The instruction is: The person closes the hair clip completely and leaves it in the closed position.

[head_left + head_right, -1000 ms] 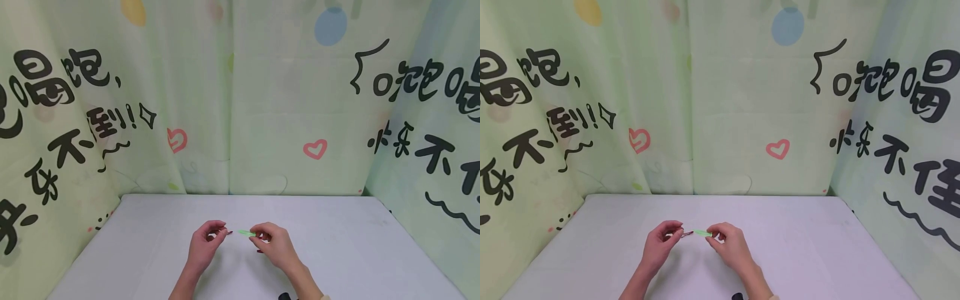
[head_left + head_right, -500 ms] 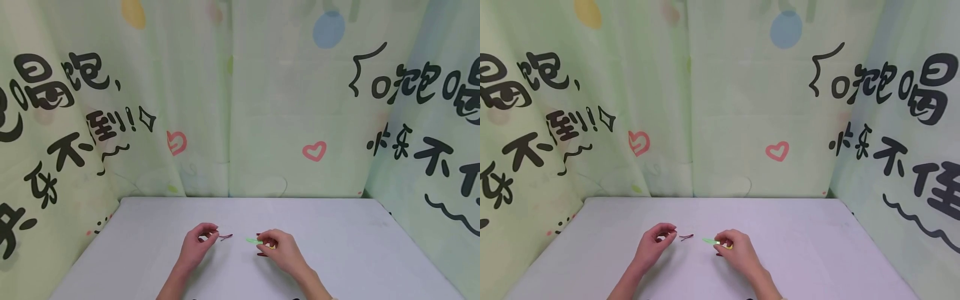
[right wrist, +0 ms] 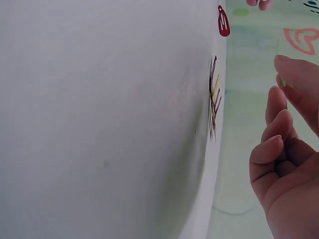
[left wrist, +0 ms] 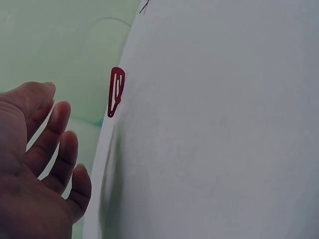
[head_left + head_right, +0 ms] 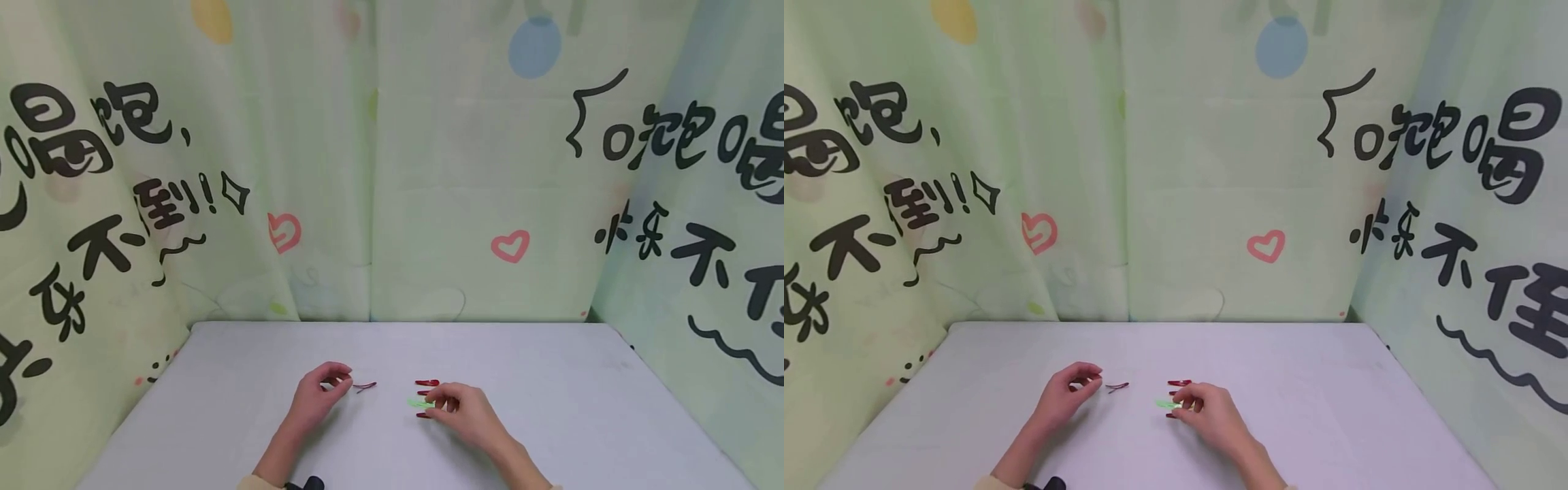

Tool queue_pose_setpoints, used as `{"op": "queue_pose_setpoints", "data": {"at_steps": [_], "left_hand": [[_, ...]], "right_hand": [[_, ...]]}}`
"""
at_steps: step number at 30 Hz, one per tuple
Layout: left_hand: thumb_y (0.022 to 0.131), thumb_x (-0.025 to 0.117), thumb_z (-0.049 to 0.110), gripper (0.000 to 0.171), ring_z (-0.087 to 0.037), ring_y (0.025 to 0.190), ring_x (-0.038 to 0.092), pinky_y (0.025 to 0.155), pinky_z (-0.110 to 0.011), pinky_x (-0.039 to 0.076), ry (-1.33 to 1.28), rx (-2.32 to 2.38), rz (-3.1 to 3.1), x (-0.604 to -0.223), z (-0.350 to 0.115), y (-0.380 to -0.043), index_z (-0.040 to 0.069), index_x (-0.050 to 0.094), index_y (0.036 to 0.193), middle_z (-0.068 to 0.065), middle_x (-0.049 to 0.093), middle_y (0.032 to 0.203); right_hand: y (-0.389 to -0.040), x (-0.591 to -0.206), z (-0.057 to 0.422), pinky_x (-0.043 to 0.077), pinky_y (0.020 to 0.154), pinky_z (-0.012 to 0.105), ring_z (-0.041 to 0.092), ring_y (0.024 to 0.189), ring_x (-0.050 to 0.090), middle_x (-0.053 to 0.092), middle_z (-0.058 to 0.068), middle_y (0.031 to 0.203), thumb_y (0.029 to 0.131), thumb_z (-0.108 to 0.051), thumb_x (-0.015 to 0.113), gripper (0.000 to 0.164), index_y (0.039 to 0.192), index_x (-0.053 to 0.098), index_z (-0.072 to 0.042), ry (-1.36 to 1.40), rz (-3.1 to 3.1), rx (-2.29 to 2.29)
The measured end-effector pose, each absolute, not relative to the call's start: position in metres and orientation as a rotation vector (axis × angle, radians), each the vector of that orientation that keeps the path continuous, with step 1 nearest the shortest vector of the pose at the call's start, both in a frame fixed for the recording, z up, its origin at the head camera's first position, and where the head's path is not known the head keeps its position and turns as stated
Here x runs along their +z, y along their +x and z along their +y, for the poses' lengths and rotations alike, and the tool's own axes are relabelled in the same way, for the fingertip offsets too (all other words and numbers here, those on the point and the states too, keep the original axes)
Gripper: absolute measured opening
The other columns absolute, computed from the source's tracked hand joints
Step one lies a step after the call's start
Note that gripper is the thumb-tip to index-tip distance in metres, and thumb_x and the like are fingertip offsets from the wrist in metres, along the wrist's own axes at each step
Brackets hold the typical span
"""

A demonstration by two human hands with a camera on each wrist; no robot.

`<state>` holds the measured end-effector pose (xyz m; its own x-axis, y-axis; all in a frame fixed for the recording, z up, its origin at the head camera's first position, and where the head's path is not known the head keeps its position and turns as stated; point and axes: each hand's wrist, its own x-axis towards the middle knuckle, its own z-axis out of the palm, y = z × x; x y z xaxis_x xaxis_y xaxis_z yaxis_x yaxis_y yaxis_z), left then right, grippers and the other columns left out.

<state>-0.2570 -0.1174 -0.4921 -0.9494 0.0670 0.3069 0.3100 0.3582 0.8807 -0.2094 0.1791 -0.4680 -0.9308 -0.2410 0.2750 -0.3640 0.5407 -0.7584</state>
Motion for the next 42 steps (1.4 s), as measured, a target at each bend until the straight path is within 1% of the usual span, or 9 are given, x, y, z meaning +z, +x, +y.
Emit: {"op": "queue_pose_setpoints", "data": {"at_steps": [6,10,14,17,23,27,33,37,42], "left_hand": [[0.088,0.076,0.005,0.012,-0.014,0.082,0.06,0.072,-0.028,0.049,-0.396,-1.549,-2.455,-0.497,-0.118,-0.263,0.004,0.072,0.1,0.002,0.07,0.089],[0.088,0.076,0.006,0.012,-0.015,0.084,0.06,0.075,-0.031,0.049,-0.414,-1.484,-2.519,-0.498,-0.12,-0.266,0.006,0.072,0.1,0.003,0.068,0.091],[0.087,0.077,0.006,0.014,-0.017,0.087,0.058,0.078,-0.034,0.048,-0.416,-1.451,-2.579,-0.498,-0.12,-0.268,0.008,0.072,0.1,0.002,0.068,0.093],[0.086,0.077,0.006,0.014,-0.018,0.087,0.057,0.079,-0.037,0.048,-0.42,-1.426,-2.624,-0.498,-0.12,-0.27,0.008,0.072,0.1,0.002,0.067,0.092],[0.086,0.078,0.007,0.016,-0.019,0.09,0.057,0.084,-0.041,0.048,-0.474,-1.342,-2.714,-0.498,-0.12,-0.278,0.009,0.071,0.101,0.003,0.066,0.094],[0.087,0.078,0.008,0.016,-0.019,0.091,0.057,0.086,-0.043,0.048,-0.49,-1.316,-2.758,-0.498,-0.12,-0.282,0.009,0.071,0.101,0.003,0.066,0.095],[0.087,0.077,0.009,0.015,-0.02,0.092,0.058,0.086,-0.043,0.048,-0.503,-1.293,-2.79,-0.498,-0.12,-0.285,0.01,0.071,0.101,0.003,0.067,0.096],[0.087,0.077,0.009,0.015,-0.019,0.092,0.057,0.085,-0.041,0.048,-0.503,-1.281,-2.813,-0.498,-0.12,-0.287,0.011,0.072,0.101,0.003,0.066,0.096],[0.086,0.078,0.008,0.015,-0.018,0.087,0.054,0.081,-0.04,0.046,-0.536,-1.272,-2.821,-0.497,-0.122,-0.29,0.012,0.072,0.099,0.004,0.065,0.093]], "right_hand": [[-0.208,-0.472,0.185,0.043,0.061,0.023,0.005,0.067,0.051,0.061,-0.009,0.077,0.085,-0.011,0.08,0.01,0.094,0.075,-0.014,0.52,-2.697,1.387],[-0.208,-0.474,0.188,0.043,0.06,0.023,0.006,0.066,0.05,0.06,-0.009,0.075,0.086,-0.009,0.079,0.008,0.09,0.074,-0.013,0.535,-2.73,1.382],[-0.21,-0.477,0.191,0.043,0.06,0.023,0.006,0.066,0.051,0.059,-0.008,0.074,0.086,-0.007,0.078,0.009,0.089,0.073,-0.014,0.557,-2.763,1.367],[-0.211,-0.479,0.192,0.044,0.06,0.023,0.007,0.066,0.051,0.059,-0.007,0.074,0.086,-0.007,0.079,0.01,0.09,0.072,-0.014,0.564,-2.773,1.362],[-0.214,-0.479,0.192,0.042,0.059,0.023,0.006,0.063,0.05,0.058,-0.008,0.073,0.086,-0.005,0.077,0.016,0.099,0.072,-0.013,0.59,-2.801,1.276],[-0.215,-0.479,0.191,0.043,0.06,0.024,0.005,0.063,0.05,0.058,-0.009,0.072,0.086,-0.003,0.075,0.017,0.099,0.072,-0.014,0.628,-2.831,1.227],[-0.218,-0.479,0.19,0.042,0.06,0.024,0.004,0.062,0.049,0.057,-0.01,0.07,0.085,-0.004,0.074,0.016,0.096,0.072,-0.016,0.673,-2.865,1.163],[-0.219,-0.48,0.189,0.043,0.06,0.025,0.004,0.063,0.05,0.057,-0.01,0.071,0.085,-0.004,0.074,0.016,0.097,0.072,-0.015,0.695,-2.873,1.151],[-0.219,-0.479,0.189,0.043,0.06,0.025,0.004,0.063,0.05,0.056,-0.01,0.07,0.086,-0.004,0.074,0.015,0.095,0.071,-0.015,0.703,-2.883,1.134]]}}
